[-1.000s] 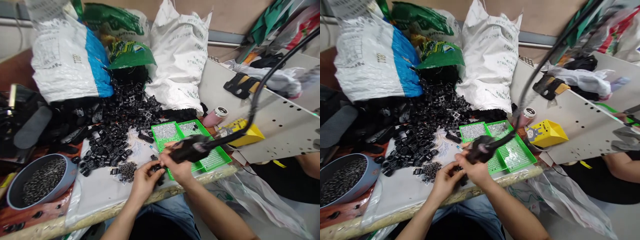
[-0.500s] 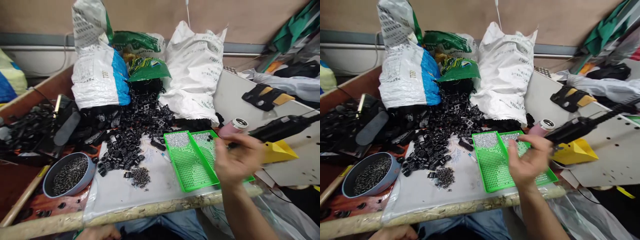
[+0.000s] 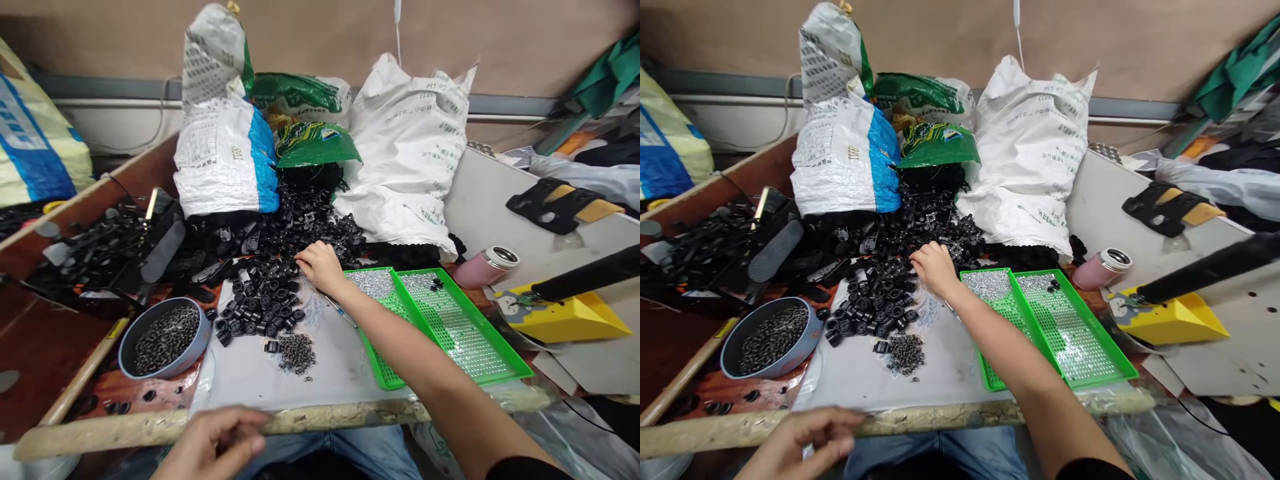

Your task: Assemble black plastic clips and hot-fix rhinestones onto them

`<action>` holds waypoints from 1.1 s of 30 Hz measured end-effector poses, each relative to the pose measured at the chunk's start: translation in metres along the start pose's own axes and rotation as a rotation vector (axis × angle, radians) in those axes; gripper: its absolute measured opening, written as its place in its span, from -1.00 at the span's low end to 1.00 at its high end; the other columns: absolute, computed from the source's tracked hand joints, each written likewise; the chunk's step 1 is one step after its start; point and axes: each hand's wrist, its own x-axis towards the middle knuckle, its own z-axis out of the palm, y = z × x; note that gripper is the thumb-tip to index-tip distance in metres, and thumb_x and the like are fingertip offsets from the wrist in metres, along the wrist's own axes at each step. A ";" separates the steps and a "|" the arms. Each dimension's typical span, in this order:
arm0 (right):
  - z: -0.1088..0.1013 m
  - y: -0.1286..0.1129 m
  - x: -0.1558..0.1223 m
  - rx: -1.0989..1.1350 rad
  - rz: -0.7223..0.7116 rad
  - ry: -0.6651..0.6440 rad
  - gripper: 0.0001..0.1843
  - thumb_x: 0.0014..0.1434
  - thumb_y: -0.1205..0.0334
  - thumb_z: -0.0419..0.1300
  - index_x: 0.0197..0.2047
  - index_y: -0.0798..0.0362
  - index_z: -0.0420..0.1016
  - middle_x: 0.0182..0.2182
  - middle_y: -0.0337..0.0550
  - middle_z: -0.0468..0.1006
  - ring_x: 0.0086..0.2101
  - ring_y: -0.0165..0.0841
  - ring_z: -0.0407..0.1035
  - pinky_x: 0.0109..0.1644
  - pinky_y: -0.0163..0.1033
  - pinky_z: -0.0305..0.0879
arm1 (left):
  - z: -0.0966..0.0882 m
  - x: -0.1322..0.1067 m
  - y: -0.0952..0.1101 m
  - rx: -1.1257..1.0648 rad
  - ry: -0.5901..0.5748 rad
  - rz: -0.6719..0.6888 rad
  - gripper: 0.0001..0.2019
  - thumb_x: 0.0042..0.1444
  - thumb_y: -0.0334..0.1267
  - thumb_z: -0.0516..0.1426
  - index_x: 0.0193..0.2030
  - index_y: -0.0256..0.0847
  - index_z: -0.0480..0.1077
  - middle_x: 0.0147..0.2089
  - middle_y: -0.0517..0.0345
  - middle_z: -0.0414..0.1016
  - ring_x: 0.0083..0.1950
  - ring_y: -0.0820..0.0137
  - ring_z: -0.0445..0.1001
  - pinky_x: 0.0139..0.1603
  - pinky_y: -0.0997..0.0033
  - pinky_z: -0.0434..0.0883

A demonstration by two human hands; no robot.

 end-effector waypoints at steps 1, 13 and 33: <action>-0.006 -0.002 -0.003 0.014 -0.008 0.036 -0.76 0.40 0.24 0.12 -0.09 0.05 0.63 -0.20 0.01 0.60 -0.10 -0.16 0.33 -0.05 -0.06 0.14 | -0.001 0.008 0.011 -0.072 0.084 0.034 -0.63 0.08 0.10 0.27 -0.12 -0.09 0.67 -0.21 0.04 0.70 -0.17 0.17 0.61 -0.10 0.29 0.52; -0.035 -0.031 -0.078 0.126 -0.512 0.322 -0.77 0.35 0.34 0.13 -0.02 -0.05 0.57 -0.27 -0.14 0.67 -0.21 -0.29 0.51 -0.15 -0.12 0.30 | 0.023 0.110 0.071 -1.052 0.065 0.095 -0.56 0.01 -0.18 0.42 0.02 -0.18 0.47 -0.22 0.12 0.68 -0.22 0.34 0.67 -0.18 0.40 0.58; -0.049 -0.044 -0.089 0.460 -0.245 0.086 -0.77 0.32 0.36 0.15 -0.07 -0.04 0.60 -0.11 -0.08 0.67 -0.04 -0.24 0.53 0.04 -0.03 0.44 | 0.014 0.099 0.074 -0.939 0.002 0.154 -0.40 0.02 -0.21 0.41 0.23 -0.08 0.43 -0.39 0.29 0.54 -0.35 0.47 0.54 -0.28 0.52 0.49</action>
